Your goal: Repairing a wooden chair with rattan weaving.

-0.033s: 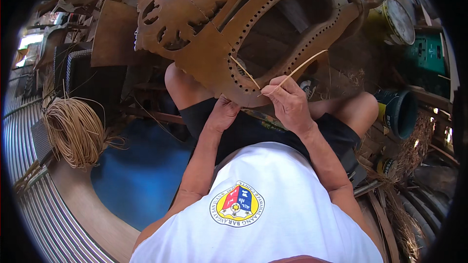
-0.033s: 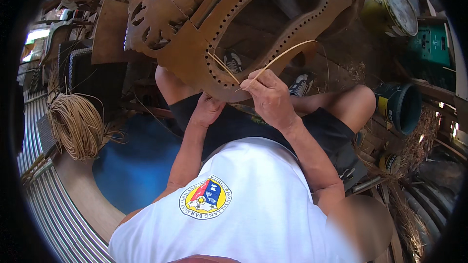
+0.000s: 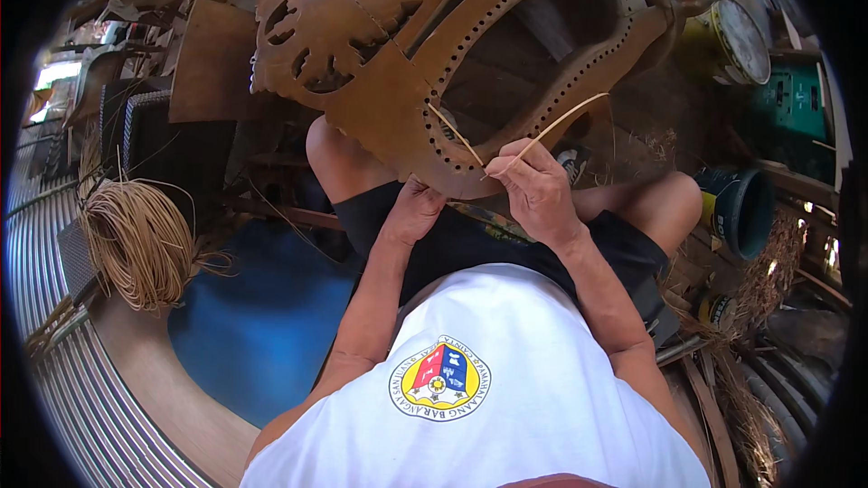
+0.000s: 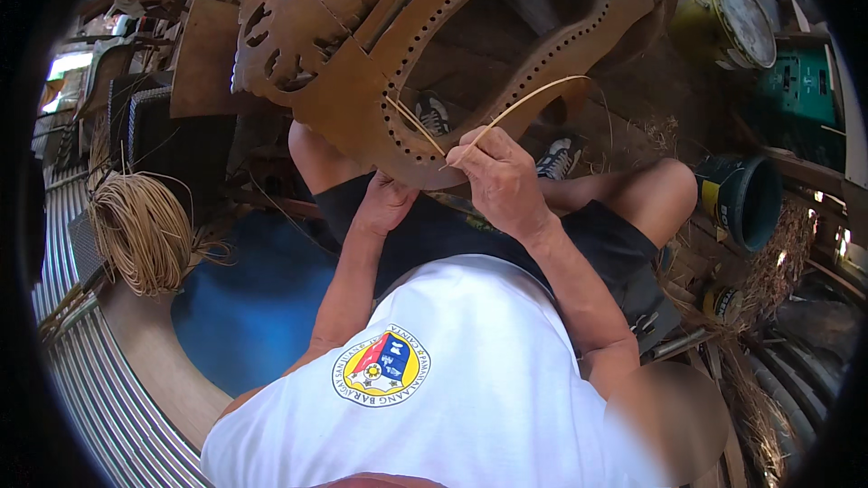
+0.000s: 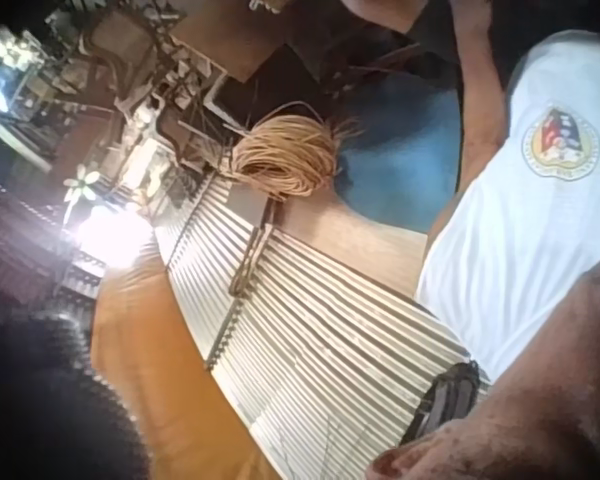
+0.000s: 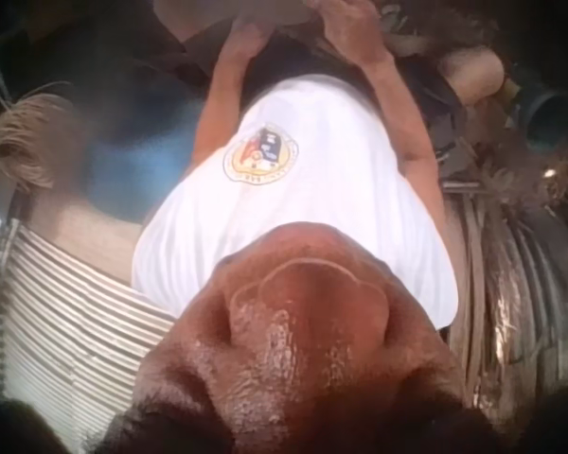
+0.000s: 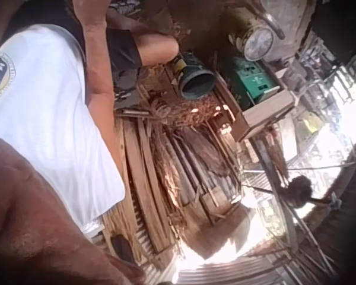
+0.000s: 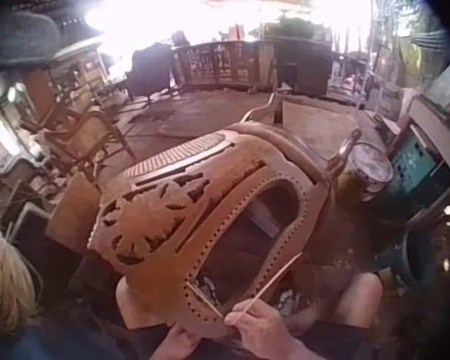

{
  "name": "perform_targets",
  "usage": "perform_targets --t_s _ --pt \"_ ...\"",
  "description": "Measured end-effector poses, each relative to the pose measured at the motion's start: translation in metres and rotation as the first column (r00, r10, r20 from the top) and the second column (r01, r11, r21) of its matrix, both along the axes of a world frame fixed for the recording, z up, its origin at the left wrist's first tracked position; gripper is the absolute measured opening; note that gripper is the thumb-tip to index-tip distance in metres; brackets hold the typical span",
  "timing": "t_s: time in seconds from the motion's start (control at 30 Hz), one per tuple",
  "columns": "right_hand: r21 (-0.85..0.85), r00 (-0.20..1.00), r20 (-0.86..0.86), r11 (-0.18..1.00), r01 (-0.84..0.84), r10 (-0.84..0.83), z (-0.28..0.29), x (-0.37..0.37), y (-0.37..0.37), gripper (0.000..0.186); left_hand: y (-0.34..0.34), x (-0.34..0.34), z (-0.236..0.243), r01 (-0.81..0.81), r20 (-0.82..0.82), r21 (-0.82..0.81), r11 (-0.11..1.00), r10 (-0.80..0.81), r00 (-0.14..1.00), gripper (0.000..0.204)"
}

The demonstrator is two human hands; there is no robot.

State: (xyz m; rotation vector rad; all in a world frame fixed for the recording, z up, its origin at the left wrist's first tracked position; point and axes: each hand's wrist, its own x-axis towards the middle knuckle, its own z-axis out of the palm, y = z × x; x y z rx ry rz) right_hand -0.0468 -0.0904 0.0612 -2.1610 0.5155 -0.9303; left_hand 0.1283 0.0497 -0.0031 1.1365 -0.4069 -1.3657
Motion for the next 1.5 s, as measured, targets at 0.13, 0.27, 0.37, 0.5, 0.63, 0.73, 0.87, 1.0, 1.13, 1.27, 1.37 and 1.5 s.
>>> perform_targets --t_s 0.13,0.27,0.37,0.5,0.63,0.73,0.87,1.0,1.13,1.27,1.37,1.5 --pt "0.154 0.999 0.041 0.988 0.010 -0.017 -0.001 0.002 0.000 0.016 0.002 0.004 0.001 0.049 0.151 0.020 0.999 -0.051 0.987 0.027" --pt "0.129 0.993 0.031 0.986 0.106 -0.111 0.000 0.010 0.003 0.013 0.001 0.004 -0.006 -0.013 -0.033 -0.023 1.000 0.012 0.999 0.026" --pt "0.017 0.981 -0.063 0.982 0.187 -0.186 0.005 0.014 0.001 0.010 -0.003 0.001 -0.002 -0.031 -0.076 0.011 0.999 0.031 0.997 0.026" --pt "-0.008 0.972 -0.128 0.981 0.195 -0.195 0.013 0.010 -0.003 0.011 -0.007 -0.009 0.029 0.015 -0.145 -0.017 1.000 -0.017 0.989 0.027" --pt "-0.051 0.974 -0.126 0.982 0.183 -0.188 0.013 0.010 -0.010 0.013 0.001 -0.004 0.086 0.385 0.328 0.447 0.808 -0.548 0.769 0.024" --pt "-0.106 0.983 -0.139 0.989 0.106 -0.120 0.009 0.010 -0.018 0.013 0.005 -0.011 0.117 0.340 0.518 0.331 0.880 -0.471 0.714 0.021" --pt "-0.120 0.984 -0.177 0.992 -0.029 0.007 0.008 0.008 -0.025 0.013 -0.013 -0.009 0.127 0.038 0.843 0.094 0.995 -0.100 0.529 0.017" --pt "-0.033 0.976 -0.214 0.999 -0.039 0.031 0.012 0.011 -0.030 0.013 -0.027 -0.007 0.127 0.004 0.944 0.122 0.993 -0.117 0.307 0.022" --pt "-0.036 0.970 -0.238 0.997 -0.065 0.054 0.017 0.012 -0.032 0.017 -0.031 -0.009 0.126 0.020 0.981 0.103 0.994 -0.105 0.163 0.023" --pt "0.052 0.972 -0.221 0.996 -0.068 0.078 0.017 0.012 -0.029 0.021 -0.034 -0.013 0.125 -0.013 0.989 0.123 0.992 -0.122 0.080 0.022" --pt "0.069 0.973 -0.218 0.995 -0.066 0.080 0.017 0.013 -0.029 0.022 -0.038 -0.016 0.128 0.002 0.995 0.091 0.996 -0.091 -0.041 0.024" --pt "0.052 0.974 -0.206 0.995 -0.082 0.092 0.019 0.014 -0.033 0.021 -0.043 -0.017 0.132 -0.028 0.961 0.250 0.968 -0.252 -0.115 0.021"
